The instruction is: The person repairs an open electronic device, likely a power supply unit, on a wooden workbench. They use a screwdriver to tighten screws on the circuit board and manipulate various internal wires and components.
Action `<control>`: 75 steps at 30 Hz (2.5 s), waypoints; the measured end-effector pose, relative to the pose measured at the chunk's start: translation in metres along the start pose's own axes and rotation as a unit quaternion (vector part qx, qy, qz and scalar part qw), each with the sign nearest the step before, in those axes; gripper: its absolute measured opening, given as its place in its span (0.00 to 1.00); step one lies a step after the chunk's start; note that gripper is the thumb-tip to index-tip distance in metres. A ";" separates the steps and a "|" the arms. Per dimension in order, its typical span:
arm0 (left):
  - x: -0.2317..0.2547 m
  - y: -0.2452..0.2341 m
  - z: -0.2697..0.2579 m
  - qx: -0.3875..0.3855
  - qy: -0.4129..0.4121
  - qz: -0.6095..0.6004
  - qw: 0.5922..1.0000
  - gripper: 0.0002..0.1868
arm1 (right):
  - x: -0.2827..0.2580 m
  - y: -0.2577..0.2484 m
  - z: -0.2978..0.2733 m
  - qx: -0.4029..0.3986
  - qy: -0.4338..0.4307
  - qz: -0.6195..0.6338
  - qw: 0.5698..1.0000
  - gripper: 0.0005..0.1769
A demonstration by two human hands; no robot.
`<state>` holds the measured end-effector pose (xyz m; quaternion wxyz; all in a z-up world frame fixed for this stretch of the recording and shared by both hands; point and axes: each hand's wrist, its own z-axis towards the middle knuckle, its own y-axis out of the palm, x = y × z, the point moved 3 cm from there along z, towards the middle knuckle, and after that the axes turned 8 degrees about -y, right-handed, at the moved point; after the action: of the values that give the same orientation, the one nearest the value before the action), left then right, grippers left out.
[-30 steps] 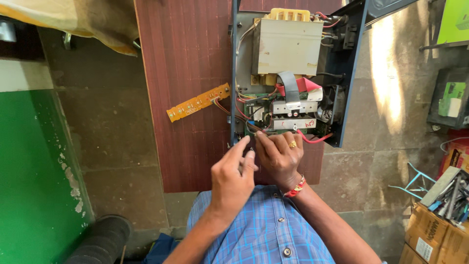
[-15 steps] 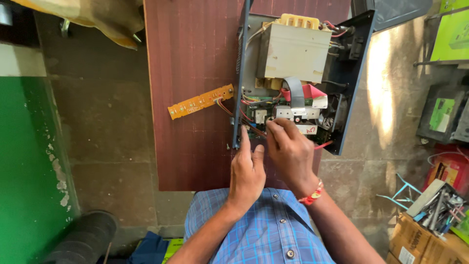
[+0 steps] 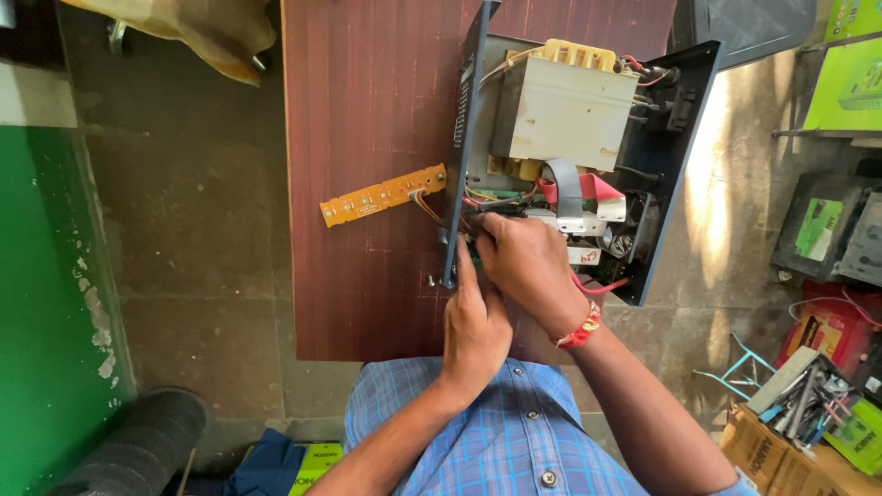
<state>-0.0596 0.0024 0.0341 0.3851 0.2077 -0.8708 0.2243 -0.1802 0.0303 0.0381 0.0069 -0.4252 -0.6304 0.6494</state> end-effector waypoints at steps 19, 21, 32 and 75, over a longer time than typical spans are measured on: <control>-0.015 0.024 0.021 -0.047 0.032 -0.318 0.946 0.37 | 0.010 0.003 0.005 -0.022 0.033 0.035 0.999 0.09; -0.017 0.026 0.023 -0.029 0.035 -0.306 0.951 0.38 | 0.013 0.005 0.009 -0.053 0.038 0.017 0.998 0.08; -0.016 0.026 0.023 0.006 -0.033 -0.226 0.974 0.35 | 0.004 -0.008 -0.008 0.102 0.033 0.077 0.991 0.10; 0.081 -0.056 0.003 0.049 0.460 0.384 0.799 0.16 | 0.005 -0.003 -0.095 0.199 0.003 0.151 0.968 0.10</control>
<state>-0.0819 -0.0603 0.1071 0.6122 -0.2529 -0.5874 0.4650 -0.1316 0.1107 0.0524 -0.0053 -0.5073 -0.4170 0.7541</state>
